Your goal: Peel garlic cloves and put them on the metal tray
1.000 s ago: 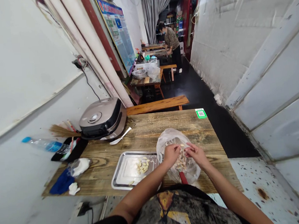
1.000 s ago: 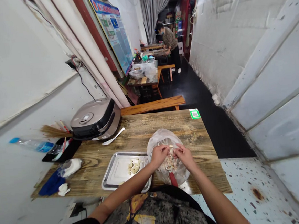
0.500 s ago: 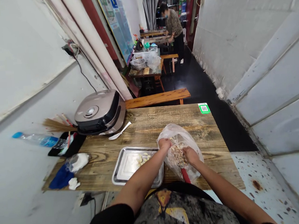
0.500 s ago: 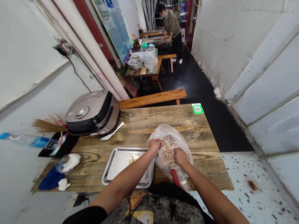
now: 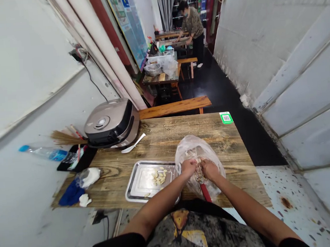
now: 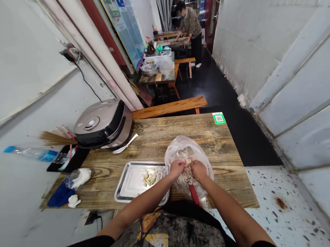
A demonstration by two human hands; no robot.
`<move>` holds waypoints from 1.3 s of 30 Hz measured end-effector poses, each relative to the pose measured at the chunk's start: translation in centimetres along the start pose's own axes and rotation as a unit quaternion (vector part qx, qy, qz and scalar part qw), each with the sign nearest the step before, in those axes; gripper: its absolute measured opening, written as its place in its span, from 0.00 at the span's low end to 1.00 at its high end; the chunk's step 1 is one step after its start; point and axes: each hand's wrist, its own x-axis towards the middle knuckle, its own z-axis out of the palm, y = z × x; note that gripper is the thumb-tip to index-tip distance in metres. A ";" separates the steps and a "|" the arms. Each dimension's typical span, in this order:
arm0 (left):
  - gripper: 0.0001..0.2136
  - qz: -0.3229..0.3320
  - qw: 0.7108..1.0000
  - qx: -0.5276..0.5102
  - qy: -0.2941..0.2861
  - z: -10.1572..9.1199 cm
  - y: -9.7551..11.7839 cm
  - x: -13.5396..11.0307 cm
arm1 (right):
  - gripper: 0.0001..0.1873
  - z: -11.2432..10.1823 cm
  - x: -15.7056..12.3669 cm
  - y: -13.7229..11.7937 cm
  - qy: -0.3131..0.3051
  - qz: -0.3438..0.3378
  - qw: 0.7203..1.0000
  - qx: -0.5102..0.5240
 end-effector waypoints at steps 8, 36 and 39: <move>0.09 -0.030 0.999 -0.030 0.010 -1.2 0.2 -1.4 | 0.17 -0.7 1.0 0.6 0.032 0.041 0.998 0.029; 0.07 -0.001 0.990 -0.108 -0.090 0.0 0.0 -2.4 | 0.11 -2.1 -3.1 0.1 0.147 -0.141 0.963 0.175; 0.07 0.008 0.993 -0.088 -0.080 0.3 0.1 -2.5 | 0.11 -2.7 -3.3 -0.2 0.139 -0.147 0.967 0.155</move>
